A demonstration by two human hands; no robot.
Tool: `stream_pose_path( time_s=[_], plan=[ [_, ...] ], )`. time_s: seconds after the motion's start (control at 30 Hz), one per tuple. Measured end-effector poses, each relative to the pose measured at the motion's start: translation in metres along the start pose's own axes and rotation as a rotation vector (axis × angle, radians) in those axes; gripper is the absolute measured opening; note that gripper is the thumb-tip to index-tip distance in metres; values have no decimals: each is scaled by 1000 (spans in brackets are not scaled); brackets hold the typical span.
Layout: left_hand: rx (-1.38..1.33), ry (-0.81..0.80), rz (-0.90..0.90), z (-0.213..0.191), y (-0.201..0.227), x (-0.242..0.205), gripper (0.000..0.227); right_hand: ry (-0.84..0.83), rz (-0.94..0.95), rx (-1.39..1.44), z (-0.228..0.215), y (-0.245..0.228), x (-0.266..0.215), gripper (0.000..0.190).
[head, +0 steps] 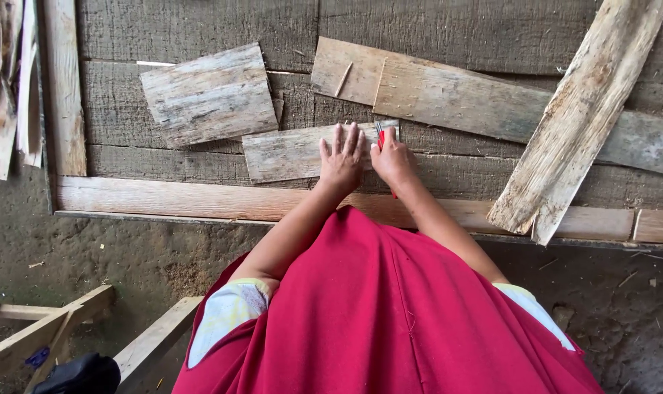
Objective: Trimming the edges of wood veneer sheets using a utility knife on a wooden work surface.
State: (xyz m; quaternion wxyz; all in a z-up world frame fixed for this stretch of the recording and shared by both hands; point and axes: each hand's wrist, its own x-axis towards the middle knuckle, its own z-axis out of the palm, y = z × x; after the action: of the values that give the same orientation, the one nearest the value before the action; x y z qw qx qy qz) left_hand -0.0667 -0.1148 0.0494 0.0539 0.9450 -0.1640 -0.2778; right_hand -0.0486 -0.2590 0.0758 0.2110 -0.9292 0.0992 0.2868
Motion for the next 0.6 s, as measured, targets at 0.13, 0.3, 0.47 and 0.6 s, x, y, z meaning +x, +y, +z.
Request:
stream_pose_path(
  time_s=[0.13,0.3,0.47,0.6],
  plan=[
    [0,-27,12,-8,0,-6,76,-7,26,-11,5,-7,4,40],
    [15,-60,34,-16,-5,-3,76,13,21,56,-5,-20,-3,47],
    [42,-82,43,-15,-6,-1,76,-13,58,-1,-2,-22,-1,51],
    [55,-74,38,-15,-5,1,75,-35,85,-34,11,-16,10,50]
  ],
)
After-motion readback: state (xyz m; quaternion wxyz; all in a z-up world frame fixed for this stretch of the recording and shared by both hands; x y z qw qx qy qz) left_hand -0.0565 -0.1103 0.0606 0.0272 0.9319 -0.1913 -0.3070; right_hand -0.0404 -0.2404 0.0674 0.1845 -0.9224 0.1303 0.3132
